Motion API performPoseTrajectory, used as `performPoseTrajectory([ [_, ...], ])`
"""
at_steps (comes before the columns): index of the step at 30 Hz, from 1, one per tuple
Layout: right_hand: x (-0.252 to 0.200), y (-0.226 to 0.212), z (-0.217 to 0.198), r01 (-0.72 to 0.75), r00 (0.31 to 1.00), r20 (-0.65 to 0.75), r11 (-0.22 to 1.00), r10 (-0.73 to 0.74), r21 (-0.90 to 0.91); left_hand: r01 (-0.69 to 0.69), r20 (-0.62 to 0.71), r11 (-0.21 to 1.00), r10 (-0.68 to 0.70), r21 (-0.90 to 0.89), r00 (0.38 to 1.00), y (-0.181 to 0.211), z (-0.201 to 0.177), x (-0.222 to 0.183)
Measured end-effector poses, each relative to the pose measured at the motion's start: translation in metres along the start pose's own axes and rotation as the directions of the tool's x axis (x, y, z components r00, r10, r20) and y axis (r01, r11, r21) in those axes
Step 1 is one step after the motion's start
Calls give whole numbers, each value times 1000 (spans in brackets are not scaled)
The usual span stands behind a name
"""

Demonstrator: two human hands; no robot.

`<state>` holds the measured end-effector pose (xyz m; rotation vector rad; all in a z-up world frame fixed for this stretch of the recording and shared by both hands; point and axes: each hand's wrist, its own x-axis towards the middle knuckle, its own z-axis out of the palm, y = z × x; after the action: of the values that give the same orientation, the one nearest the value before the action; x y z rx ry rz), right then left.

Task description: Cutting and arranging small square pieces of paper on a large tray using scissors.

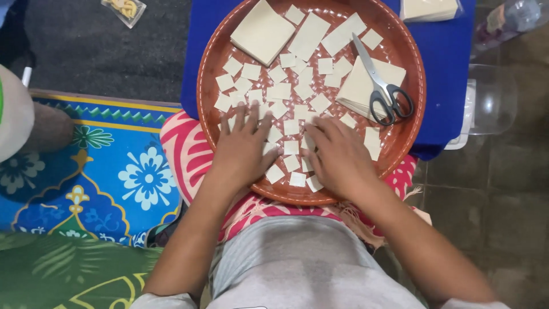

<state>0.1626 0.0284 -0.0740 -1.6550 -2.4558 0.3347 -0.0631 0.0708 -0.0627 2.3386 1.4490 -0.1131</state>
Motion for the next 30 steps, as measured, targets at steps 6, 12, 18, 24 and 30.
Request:
performPoseTrajectory([
  [6, -56, 4, -11, -65, 987, 146, 997, 70, -35, -178, 101, 983, 182, -48, 978, 36, -7, 3],
  [12, -77, 4, -9, -17, 983, 182, 993, -5, 115, -205, 130, 978, 199, 33, 971, 42, 10, 10],
  [18, -60, 28, -6, -48, 998, -46, 998, 50, 46, -286, 86, 958, 283, 21, 955, 57, 3, 19],
  [24, -28, 49, 8, -119, 971, -227, 968, 68, -221, -343, 42, 938, 341, 57, 939, 63, 17, 43],
  [30, -21, 63, 22, -179, 955, -287, 920, 76, -349, -343, 46, 935, 340, 92, 939, 59, 19, 43],
])
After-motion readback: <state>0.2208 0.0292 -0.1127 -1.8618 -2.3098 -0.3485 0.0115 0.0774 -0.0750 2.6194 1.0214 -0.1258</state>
